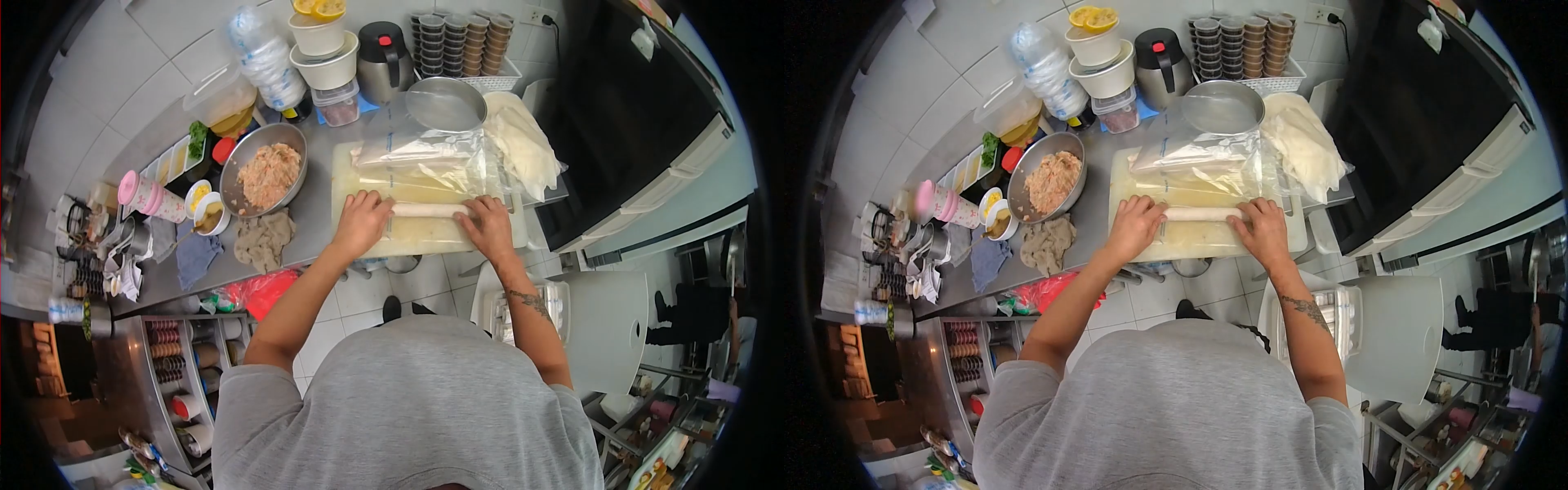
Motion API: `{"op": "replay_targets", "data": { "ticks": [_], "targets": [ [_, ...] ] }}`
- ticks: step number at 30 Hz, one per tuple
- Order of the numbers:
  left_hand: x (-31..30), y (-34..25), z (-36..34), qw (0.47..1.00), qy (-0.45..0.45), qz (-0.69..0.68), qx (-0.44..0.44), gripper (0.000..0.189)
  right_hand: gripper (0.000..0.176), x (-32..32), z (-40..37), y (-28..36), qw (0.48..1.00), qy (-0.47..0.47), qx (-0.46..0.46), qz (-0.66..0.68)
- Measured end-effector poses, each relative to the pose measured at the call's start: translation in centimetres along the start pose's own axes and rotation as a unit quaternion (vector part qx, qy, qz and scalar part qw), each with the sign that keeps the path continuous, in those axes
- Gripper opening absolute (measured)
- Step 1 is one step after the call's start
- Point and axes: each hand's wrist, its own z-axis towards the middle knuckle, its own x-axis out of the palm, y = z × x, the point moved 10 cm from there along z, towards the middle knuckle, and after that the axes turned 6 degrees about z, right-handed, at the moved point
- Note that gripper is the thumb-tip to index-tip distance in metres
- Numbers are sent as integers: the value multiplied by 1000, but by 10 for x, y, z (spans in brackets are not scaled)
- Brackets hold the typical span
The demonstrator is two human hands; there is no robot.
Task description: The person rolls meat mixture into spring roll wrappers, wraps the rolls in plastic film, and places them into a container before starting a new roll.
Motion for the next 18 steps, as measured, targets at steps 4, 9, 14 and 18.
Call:
{"op": "replay_targets", "data": {
  "ticks": [4, 9, 14, 18],
  "targets": [
    [3, 3, -1, 1000, 0, 0, -17, 25, 29, 0, 2, -8, 999, 33, 12, 39],
    [-34, -4, -7, 996, -75, -35, -23, 25, 35, -17, -3, -47, 946, 21, 181, 269],
    [-14, -15, -33, 996, 35, -80, 35, 22, 41, -43, -20, -16, 991, 37, 52, 118],
    [-11, -15, -28, 996, 17, -64, 55, 20, 43, -29, -33, 27, 996, 60, -18, 58]
  ]
}}
